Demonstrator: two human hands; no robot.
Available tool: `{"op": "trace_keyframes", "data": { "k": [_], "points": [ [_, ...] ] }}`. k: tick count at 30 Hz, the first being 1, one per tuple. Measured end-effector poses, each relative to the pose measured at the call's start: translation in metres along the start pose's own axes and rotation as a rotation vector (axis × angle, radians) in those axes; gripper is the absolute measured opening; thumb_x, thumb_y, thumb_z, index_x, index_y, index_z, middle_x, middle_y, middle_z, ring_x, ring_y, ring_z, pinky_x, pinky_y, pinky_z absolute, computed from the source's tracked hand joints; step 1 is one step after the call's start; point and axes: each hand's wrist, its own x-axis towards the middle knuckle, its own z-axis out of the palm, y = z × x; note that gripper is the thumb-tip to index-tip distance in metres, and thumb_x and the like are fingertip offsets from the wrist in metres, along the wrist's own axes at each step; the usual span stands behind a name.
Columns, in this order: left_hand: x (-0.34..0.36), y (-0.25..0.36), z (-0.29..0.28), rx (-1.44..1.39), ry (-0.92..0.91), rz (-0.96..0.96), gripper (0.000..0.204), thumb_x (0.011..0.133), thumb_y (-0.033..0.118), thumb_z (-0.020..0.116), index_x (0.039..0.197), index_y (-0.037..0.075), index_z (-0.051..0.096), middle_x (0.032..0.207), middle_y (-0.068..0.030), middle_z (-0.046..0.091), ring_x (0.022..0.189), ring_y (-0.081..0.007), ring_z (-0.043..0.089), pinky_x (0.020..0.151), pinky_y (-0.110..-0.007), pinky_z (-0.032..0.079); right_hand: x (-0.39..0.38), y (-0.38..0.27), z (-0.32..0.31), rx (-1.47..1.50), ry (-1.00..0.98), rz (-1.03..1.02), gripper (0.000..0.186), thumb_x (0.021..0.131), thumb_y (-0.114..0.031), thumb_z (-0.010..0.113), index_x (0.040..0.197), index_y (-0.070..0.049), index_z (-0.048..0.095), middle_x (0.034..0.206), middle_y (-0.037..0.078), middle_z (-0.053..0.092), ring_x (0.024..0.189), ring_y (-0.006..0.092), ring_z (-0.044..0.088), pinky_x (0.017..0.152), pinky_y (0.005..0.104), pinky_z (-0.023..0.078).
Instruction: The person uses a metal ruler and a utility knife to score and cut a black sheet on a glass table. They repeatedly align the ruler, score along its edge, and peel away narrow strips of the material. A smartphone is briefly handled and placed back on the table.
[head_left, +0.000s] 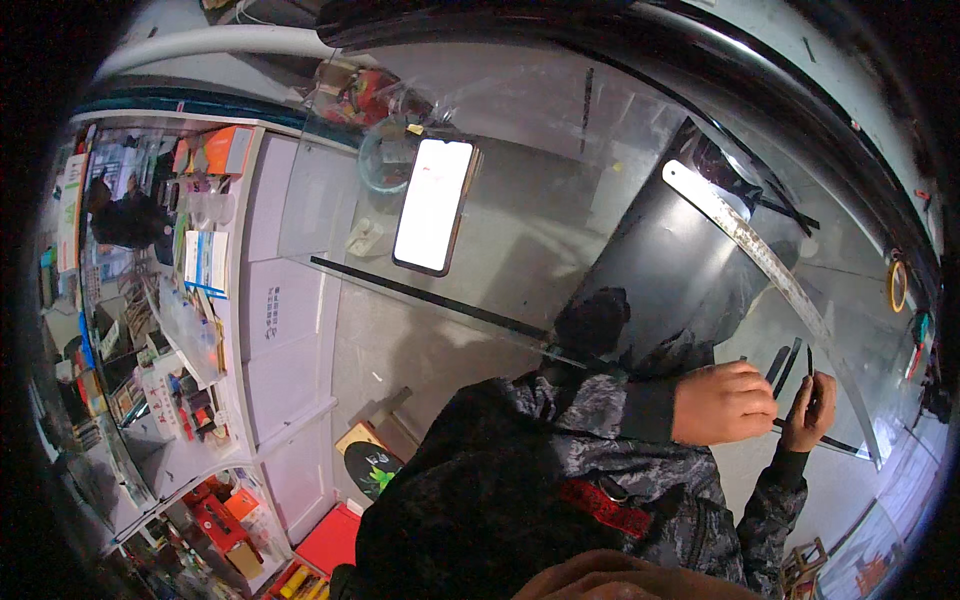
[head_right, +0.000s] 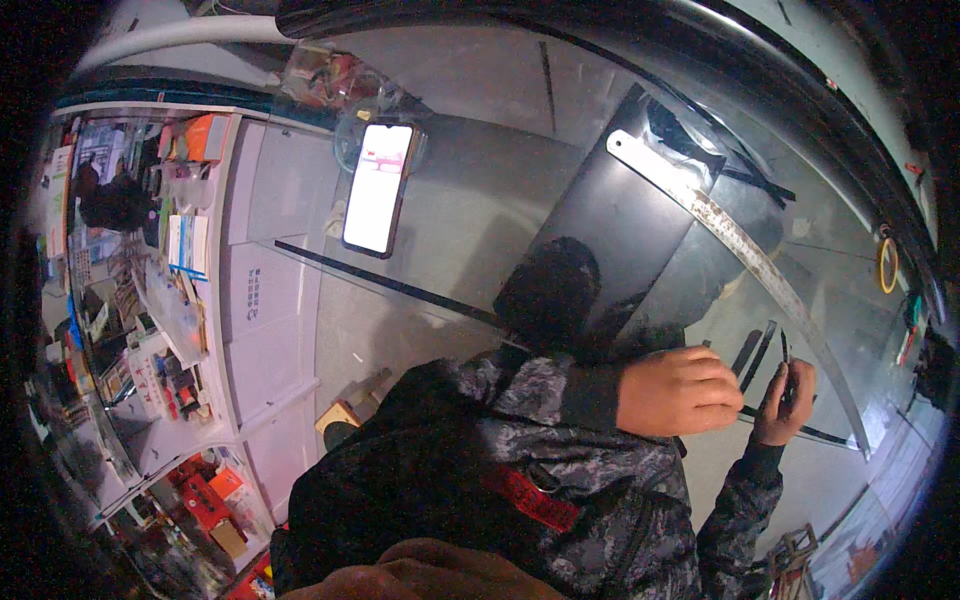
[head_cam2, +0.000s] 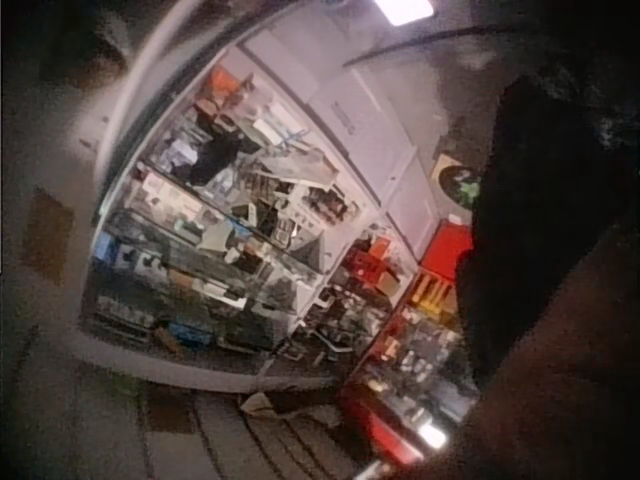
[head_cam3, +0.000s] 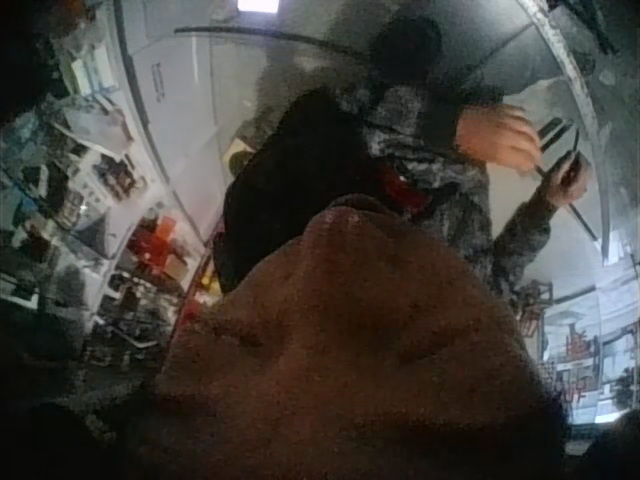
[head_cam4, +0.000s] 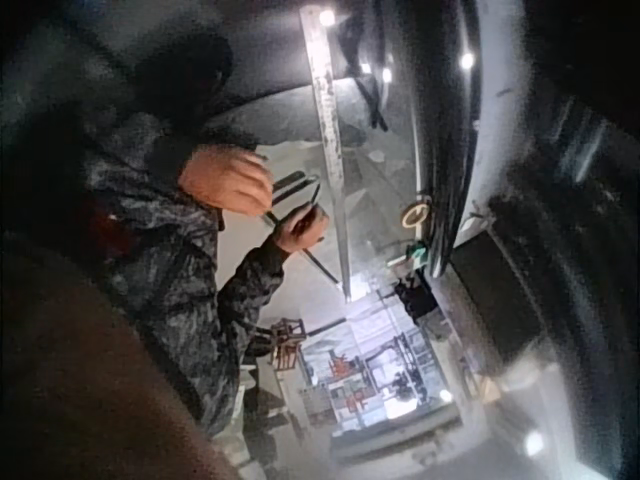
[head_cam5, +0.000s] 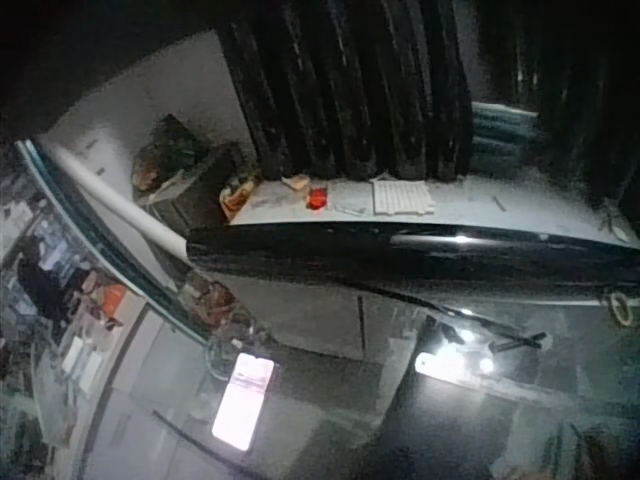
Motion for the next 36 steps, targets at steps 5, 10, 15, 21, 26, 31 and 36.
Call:
{"op": "trace_keyframes", "data": {
  "k": [5,10,15,21,26,31,36],
  "points": [
    [-0.032,0.031,-0.067,-0.068,0.141,0.006,0.025,0.101,0.021,0.083,0.121,0.006,0.082,0.119,-0.0084,0.08,0.105,-0.0287,0.078,0.093,-0.046,0.064,0.002,-0.001,0.003,-0.008,0.024,0.005,0.008,0.114,-0.003,0.069,0.12,0.004,0.07,0.104,0.011,0.065,0.085,0.0192,0.059,0.078,0.0309,0.05],
    [-0.093,0.047,-0.153,0.351,0.349,-0.037,0.031,0.109,0.035,0.078,0.117,0.005,0.082,0.106,-0.0111,0.08,0.078,-0.0284,0.077,0.071,-0.043,0.065,0.001,0.004,0.003,-0.013,0.017,0.019,0.009,0.115,-0.004,0.069,0.12,0.003,0.07,0.104,0.01,0.065,0.084,0.017,0.059,0.077,0.0294,0.049],
    [-0.157,0.042,-0.228,1.087,0.639,-0.352,0.042,0.119,0.037,0.054,0.121,0.004,0.079,0.105,-0.0143,0.073,0.094,-0.0336,0.071,0.086,-0.048,0.058,0.003,0.006,0.006,-0.014,0.025,0.019,0.01,0.115,-0.005,0.069,0.12,0.003,0.07,0.102,0.01,0.064,0.082,0.0172,0.058,0.076,0.0294,0.049],
    [-0.201,0.016,-0.255,1.237,0.585,-0.571,0.037,0.113,0.028,0.057,0.13,0.007,0.082,0.117,-0.0183,0.069,0.108,-0.0355,0.067,0.097,-0.048,0.056,0.007,0.004,0.005,-0.029,0.03,-0.053,0.01,0.116,-0.006,0.068,0.119,0.003,0.071,0.099,0.01,0.063,0.081,0.0178,0.058,0.075,0.0298,0.049],
    [-0.209,0.009,-0.254,1.2,0.505,-0.657,0.041,0.109,0.023,0.057,0.134,0.004,0.083,0.118,-0.0194,0.069,0.112,-0.0349,0.068,0.101,-0.047,0.057,0.008,0.001,0.007,-0.056,0.061,-0.073,0.009,0.116,-0.005,0.068,0.119,0.003,0.071,0.098,0.009,0.063,0.079,0.0175,0.058,0.073,0.0298,0.049],
    [-0.207,0.003,-0.255,1.229,0.557,-0.61,0.042,0.111,0.027,0.056,0.131,0.003,0.084,0.115,-0.0191,0.07,0.109,-0.0354,0.069,0.098,-0.046,0.057,0.007,0.003,0.008,-0.009,0.057,-0.042,0.009,0.115,-0.005,0.069,0.119,0.002,0.072,0.1,0.009,0.065,0.081,0.0179,0.059,0.074,0.0303,0.049],
    [-0.206,-0.001,-0.256,1.241,0.576,-0.572,0.041,0.113,0.034,0.06,0.129,0.006,0.085,0.11,-0.0137,0.069,0.1,-0.0347,0.069,0.091,-0.049,0.056,0.007,0.004,0.008,-0.043,0.069,-0.074,0.008,0.115,-0.004,0.069,0.12,0.002,0.072,0.101,0.01,0.065,0.081,0.0184,0.059,0.075,0.0305,0.05]
  ]
}}
